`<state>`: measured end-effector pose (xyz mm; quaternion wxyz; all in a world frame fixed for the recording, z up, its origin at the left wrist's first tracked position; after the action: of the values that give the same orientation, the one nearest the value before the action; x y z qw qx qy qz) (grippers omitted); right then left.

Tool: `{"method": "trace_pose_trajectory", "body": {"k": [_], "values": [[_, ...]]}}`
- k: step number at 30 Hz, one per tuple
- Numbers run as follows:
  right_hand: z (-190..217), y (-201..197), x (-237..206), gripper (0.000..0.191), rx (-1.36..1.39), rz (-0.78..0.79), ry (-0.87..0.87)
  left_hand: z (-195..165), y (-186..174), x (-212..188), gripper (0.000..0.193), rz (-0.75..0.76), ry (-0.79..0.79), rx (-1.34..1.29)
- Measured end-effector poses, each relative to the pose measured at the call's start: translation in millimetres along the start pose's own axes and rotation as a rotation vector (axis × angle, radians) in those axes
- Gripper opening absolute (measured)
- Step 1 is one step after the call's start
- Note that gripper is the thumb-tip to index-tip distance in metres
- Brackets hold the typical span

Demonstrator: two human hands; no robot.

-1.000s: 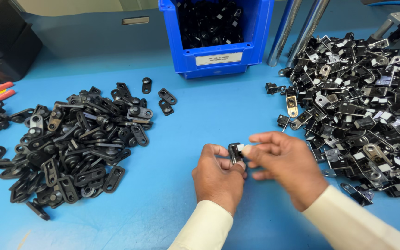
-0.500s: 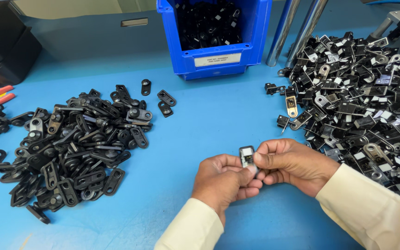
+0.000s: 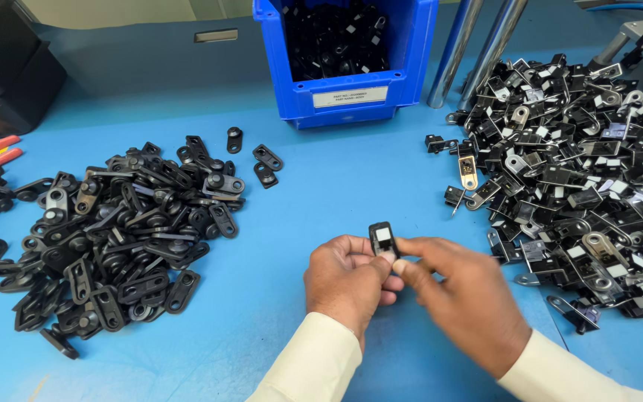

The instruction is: The person picks black plastic hinge brackets and small metal components from piles on a blue workbench, presses each metal piece into a bracket by hand, and places the assembled parts into a pile and a blue bin, repeating the assembly cycle.

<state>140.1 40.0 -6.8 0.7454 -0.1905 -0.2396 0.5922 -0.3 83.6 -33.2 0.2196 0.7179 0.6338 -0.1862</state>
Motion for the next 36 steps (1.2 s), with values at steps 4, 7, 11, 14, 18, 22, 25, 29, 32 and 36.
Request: {"method": "trace_pose_trajectory", "body": {"k": [4,7,11,14,18,22,25,29,32,36], "values": [[-46,17,1,0.023,0.585,0.152,0.562,5,2,1,0.010,0.034,-0.033,-0.088],[-53,24,5,0.024,0.738,0.195,0.607,11,4,0,0.010,0.061,-0.100,-0.110],[-46,21,6,0.024,0.658,-0.004,0.467,13,9,-1,0.008,-0.050,-0.081,-0.247],[-41,21,-1,0.023,0.605,-0.055,0.492,15,8,-1,0.010,-0.093,-0.108,-0.313],[-42,20,2,0.023,0.671,0.048,0.619,14,8,-3,0.013,-0.021,-0.187,-0.390],[-46,10,16,0.022,0.565,0.143,0.598,4,6,-6,0.032,0.088,-0.206,-0.233],[-53,6,26,0.023,0.355,0.256,0.613,-4,-7,-5,0.059,0.093,-0.122,0.048],[-51,7,35,0.021,0.376,0.339,0.552,-15,-5,6,0.030,0.130,0.080,0.211],[-53,7,33,0.025,0.670,0.266,0.586,-14,-6,13,0.025,0.094,0.121,0.055],[-60,13,24,0.022,0.744,0.252,0.648,-11,-2,16,0.026,0.104,0.077,-0.029]]}}
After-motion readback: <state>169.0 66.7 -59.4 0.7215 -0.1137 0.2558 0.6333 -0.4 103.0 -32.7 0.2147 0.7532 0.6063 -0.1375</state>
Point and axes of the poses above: each hand's wrist, its own x-axis towards the middle knuckle, its own y-axis out of the palm, z = x × y, the point moved 7 cm from there along x, towards the middle knuckle, and after that the axes turned 1 degree about -x, right-handed, at the moved point
